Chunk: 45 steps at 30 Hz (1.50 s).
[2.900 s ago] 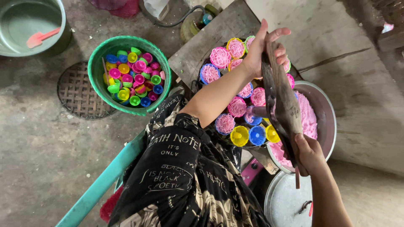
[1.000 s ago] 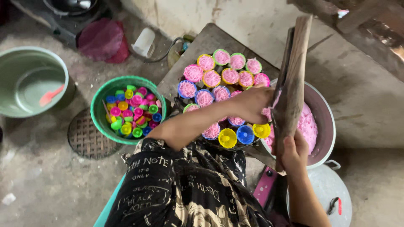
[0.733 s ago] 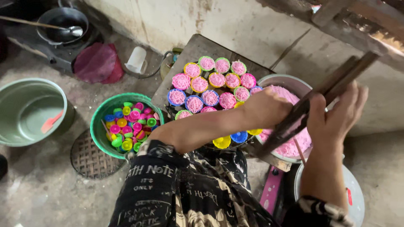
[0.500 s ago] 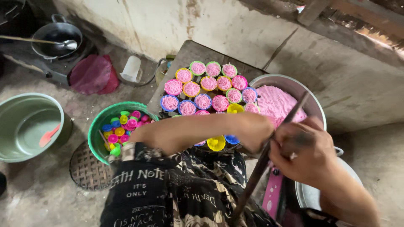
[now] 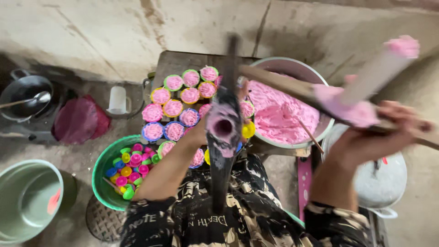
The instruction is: The person sits at a low work table and uses a wooden hand press with a white tube to pipe pink batter from a large basin into colorful plastic flower molds arranged on a board. They repeatedly scoop batter onto the press, squeeze it through the tube into each mold, and fill the molds one after another.
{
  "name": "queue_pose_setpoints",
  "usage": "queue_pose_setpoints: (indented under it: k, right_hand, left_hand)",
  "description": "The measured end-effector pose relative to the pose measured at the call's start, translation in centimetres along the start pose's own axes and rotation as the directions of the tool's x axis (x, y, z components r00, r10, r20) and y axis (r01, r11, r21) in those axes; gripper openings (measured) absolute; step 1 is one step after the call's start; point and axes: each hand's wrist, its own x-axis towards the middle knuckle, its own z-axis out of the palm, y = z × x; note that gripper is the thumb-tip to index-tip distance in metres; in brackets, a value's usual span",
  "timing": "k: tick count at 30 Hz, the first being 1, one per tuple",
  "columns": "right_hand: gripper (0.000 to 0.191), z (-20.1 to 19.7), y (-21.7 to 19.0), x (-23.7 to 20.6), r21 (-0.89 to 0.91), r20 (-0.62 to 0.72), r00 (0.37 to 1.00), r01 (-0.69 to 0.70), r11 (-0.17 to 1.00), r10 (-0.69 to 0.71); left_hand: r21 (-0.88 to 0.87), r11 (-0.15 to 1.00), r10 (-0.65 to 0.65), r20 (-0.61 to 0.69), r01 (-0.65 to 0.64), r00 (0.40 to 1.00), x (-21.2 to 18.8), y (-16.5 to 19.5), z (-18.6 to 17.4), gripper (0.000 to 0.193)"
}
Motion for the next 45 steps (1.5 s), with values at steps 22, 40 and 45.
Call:
queue_pose_setpoints:
  k: [22,40,45]
  right_hand:
    - [0.029,-25.6,12.6,2.9,-0.458,-0.192,0.320,0.807,-0.374,0.928]
    - [0.033,-25.8,18.1,-3.9,-0.712,-0.142,0.164,0.669,-0.216,0.976]
    - [0.034,-24.5,14.9,0.7,-0.863,-0.033,0.096,0.500,-0.076,0.995]
  left_hand:
    - [0.349,0.924,0.288,-0.362,-0.158,0.887,-4.7,3.1,-0.5,0.032]
    - [0.390,0.912,0.291,-0.397,-0.127,0.871,-4.3,3.5,0.2,0.031]
    - [0.345,0.939,0.174,-0.455,-0.007,0.873,-4.4,1.3,-1.1,0.034]
